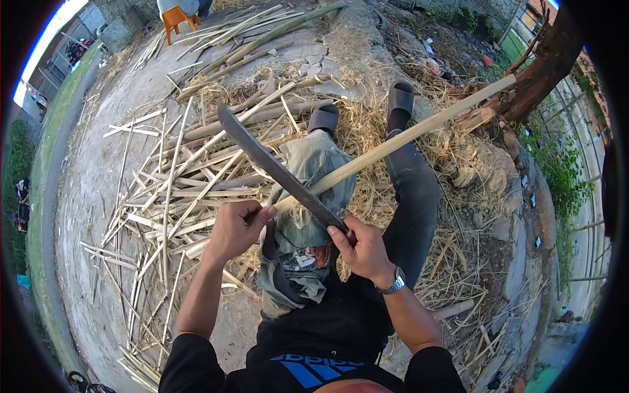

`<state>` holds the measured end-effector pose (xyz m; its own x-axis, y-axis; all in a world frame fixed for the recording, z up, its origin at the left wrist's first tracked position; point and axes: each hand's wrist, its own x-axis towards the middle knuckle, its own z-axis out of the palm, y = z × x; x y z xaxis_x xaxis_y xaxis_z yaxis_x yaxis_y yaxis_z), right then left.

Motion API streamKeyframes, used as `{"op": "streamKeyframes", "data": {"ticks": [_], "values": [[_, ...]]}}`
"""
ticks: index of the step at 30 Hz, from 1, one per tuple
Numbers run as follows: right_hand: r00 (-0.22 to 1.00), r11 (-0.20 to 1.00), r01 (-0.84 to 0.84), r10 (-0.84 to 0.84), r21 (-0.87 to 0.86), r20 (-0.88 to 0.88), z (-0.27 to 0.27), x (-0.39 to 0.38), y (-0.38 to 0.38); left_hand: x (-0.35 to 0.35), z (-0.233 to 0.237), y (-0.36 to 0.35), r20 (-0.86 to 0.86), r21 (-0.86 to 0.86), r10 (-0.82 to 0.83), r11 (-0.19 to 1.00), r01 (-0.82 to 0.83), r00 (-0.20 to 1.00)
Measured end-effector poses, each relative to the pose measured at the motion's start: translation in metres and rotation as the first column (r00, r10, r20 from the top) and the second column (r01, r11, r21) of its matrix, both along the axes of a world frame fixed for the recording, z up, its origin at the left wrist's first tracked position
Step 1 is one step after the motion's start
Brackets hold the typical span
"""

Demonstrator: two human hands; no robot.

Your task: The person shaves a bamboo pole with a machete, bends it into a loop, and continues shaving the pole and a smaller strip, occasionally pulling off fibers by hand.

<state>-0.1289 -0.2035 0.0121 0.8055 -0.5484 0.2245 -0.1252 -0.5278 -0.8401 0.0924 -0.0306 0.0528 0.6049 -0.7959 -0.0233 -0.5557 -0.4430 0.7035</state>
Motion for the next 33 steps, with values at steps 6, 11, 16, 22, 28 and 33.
{"op": "streamKeyframes", "data": {"ticks": [6, 11, 16, 22, 28, 33], "values": [[0.915, 0.938, 0.162, -0.259, 0.308, 0.310, 0.014, -0.015, 0.001, -0.030, -0.004, -0.012, 0.014, -0.204, 0.043, 0.978, -0.039, 0.999], [0.796, 0.848, 0.136, -0.402, 0.513, 0.453, 0.054, 0.001, -0.004, -0.063, 0.006, -0.018, 0.072, -0.277, 0.028, 0.961, -0.007, 0.997], [0.797, 0.805, 0.190, -0.461, 0.562, 0.390, 0.060, 0.005, -0.014, -0.076, 0.005, -0.025, 0.249, -0.314, 0.008, 0.947, 0.073, 0.969], [0.782, 0.868, 0.372, -0.484, 0.329, 0.392, 0.041, -0.005, -0.021, -0.075, -0.005, -0.029, 0.305, -0.334, 0.067, 0.942, 0.041, 0.950], [0.786, 0.842, 0.416, -0.523, 0.344, 0.330, 0.017, -0.029, -0.031, -0.069, -0.017, -0.032, 0.133, -0.262, 0.160, 0.957, -0.121, 0.978], [0.712, 0.729, 0.514, -0.657, 0.451, 0.250, 0.010, -0.043, -0.029, -0.065, -0.031, -0.031, -0.177, -0.287, 0.244, 0.914, -0.287, 0.953]]}}
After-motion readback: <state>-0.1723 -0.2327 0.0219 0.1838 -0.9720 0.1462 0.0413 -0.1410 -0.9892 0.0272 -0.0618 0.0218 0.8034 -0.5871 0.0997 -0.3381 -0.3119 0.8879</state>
